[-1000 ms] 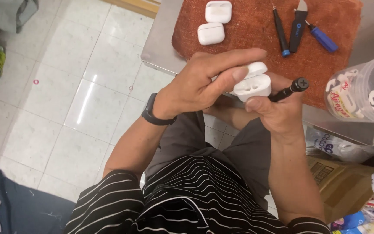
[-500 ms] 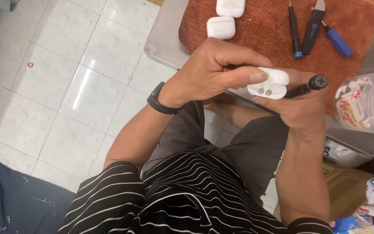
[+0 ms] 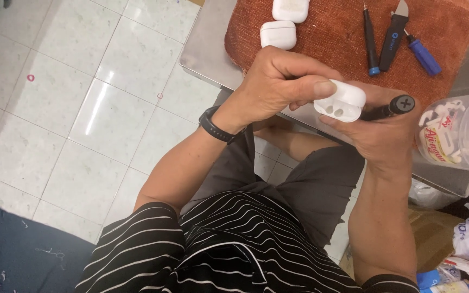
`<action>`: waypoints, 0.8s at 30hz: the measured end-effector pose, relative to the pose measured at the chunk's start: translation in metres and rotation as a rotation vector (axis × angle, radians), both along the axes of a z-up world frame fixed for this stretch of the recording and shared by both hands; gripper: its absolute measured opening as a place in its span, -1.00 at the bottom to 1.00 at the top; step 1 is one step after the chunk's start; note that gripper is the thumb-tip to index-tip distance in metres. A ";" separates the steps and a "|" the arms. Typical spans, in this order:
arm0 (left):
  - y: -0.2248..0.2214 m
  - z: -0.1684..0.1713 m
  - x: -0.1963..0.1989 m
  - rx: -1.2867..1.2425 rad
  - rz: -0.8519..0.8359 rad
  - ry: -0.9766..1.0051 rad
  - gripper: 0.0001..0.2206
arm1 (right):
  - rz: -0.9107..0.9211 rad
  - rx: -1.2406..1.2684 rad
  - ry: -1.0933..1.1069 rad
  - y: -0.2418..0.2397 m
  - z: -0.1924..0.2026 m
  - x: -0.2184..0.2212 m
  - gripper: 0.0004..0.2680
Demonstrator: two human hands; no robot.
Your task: The person is disassembling an AirPods charging case using a screwdriver and a prying tool to remove internal components.
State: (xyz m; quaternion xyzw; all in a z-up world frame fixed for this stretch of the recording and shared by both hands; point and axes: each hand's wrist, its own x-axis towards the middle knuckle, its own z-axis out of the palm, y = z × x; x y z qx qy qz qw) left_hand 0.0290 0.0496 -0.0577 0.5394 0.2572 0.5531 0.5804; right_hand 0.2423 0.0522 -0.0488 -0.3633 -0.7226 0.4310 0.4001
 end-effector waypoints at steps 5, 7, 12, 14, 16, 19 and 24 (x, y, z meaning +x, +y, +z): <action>-0.001 -0.002 0.001 0.001 0.111 0.036 -0.83 | 0.036 -0.037 0.082 0.010 -0.019 0.004 -0.72; -0.004 0.001 -0.001 0.033 0.117 0.049 -0.84 | 0.019 -0.043 0.078 0.012 -0.027 0.006 -0.70; -0.007 0.003 -0.005 0.084 0.135 0.068 -0.85 | 0.030 -0.073 0.074 0.012 -0.020 -0.001 -0.71; -0.008 0.003 -0.006 0.071 0.154 0.052 -0.85 | 0.025 -0.059 0.055 0.011 -0.013 -0.006 -0.70; -0.010 0.004 -0.007 0.071 0.162 0.055 -0.85 | 0.018 -0.038 0.045 0.009 -0.010 -0.010 -0.70; -0.009 -0.001 -0.008 0.062 0.188 0.071 -0.82 | 0.004 -0.012 0.003 0.007 -0.002 -0.016 -0.69; -0.010 -0.004 -0.012 0.077 0.204 0.117 -0.77 | 0.020 -0.041 -0.032 0.006 0.003 -0.020 -0.68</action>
